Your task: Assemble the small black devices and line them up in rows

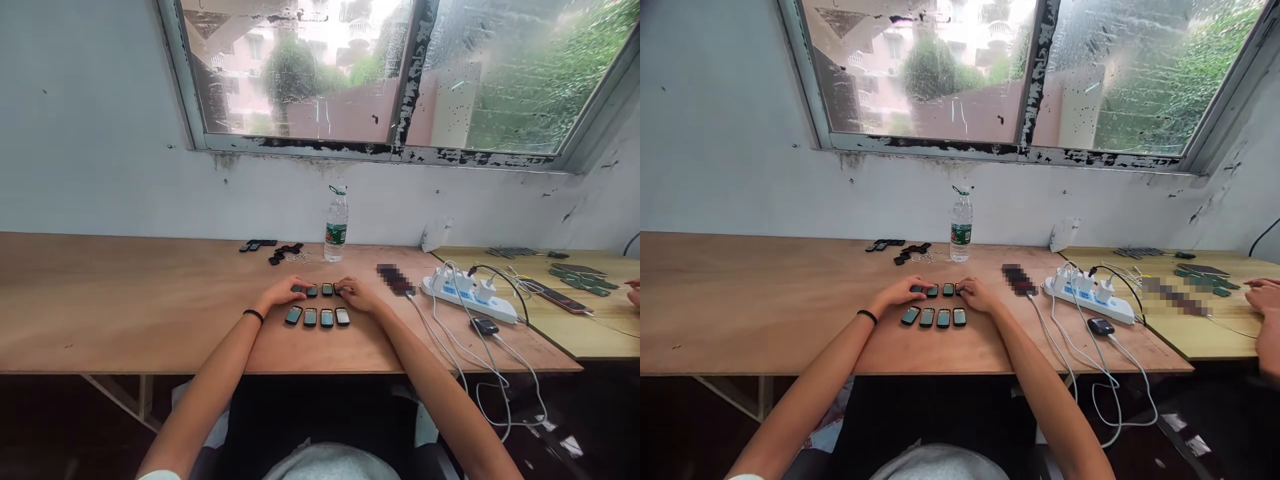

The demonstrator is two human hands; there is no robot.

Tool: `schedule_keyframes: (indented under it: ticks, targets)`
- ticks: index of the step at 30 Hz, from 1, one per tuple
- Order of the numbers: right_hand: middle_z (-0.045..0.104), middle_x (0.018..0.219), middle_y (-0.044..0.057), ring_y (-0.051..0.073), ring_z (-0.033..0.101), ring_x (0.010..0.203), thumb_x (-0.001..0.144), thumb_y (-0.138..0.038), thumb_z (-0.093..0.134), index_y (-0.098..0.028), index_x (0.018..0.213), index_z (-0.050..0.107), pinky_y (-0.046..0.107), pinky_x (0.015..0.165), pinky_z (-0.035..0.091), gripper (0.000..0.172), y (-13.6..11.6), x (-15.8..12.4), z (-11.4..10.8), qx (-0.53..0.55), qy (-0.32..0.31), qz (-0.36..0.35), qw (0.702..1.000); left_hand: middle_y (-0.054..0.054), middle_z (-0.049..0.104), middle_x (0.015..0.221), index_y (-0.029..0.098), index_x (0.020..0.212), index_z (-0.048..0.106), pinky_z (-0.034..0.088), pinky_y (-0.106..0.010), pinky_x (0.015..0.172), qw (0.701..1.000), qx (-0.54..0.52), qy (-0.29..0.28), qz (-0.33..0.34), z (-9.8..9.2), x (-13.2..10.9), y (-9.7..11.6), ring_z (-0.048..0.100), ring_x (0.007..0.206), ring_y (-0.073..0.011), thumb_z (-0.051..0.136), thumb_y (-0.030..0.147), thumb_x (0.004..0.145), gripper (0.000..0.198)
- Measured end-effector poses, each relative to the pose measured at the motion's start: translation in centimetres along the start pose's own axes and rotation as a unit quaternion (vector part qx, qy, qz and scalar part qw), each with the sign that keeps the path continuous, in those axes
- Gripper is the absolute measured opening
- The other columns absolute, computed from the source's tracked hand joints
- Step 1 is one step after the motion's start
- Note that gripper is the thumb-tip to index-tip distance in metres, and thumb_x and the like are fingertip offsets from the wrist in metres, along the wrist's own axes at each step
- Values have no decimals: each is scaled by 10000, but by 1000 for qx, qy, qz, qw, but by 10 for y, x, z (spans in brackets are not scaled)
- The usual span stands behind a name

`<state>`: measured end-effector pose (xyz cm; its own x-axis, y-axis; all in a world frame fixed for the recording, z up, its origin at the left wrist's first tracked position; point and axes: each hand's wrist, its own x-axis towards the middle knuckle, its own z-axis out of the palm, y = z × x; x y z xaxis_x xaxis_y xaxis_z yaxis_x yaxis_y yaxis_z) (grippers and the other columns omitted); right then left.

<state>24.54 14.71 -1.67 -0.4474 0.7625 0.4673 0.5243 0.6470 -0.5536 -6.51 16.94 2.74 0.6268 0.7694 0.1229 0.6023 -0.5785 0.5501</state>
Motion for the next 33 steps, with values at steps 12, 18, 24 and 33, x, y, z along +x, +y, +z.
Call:
schedule_keyframes:
  ticks: [12, 18, 24, 33]
  targets:
    - [672, 1137, 99, 211, 639, 968, 887, -197, 636, -193, 965, 781, 298, 775, 507, 165, -17, -3, -11, 70, 1, 2, 998, -86, 658, 1165, 209, 1038, 785, 509, -317, 873, 998, -44, 36, 1, -20, -12, 5, 627, 1048, -244, 802, 510, 732, 430]
    - [742, 917, 69, 186, 628, 778, 810, -407, 805, -191, 904, 814, 281, 678, 469, 237, -36, -6, -19, 145, -158, -4, 977, -27, 731, 954, 226, 1054, 803, 478, -264, 741, 982, -87, -165, 5, -31, -18, 22, 635, 857, -184, 926, 379, 577, 516]
    - [745, 958, 71, 196, 644, 838, 747, -436, 838, -203, 858, 831, 280, 716, 482, 259, -35, -6, -24, 152, -210, 6, 966, -24, 759, 970, 231, 1036, 812, 475, -253, 691, 976, -81, -197, -50, -26, -19, 22, 648, 830, -180, 934, 350, 547, 517]
    - [755, 903, 62, 186, 650, 774, 745, -396, 812, -197, 831, 819, 268, 669, 466, 218, -34, -10, -34, 126, -218, 42, 967, -41, 742, 939, 218, 1006, 824, 483, -258, 697, 974, -77, -203, -59, -32, -23, 23, 634, 810, -177, 944, 398, 533, 521]
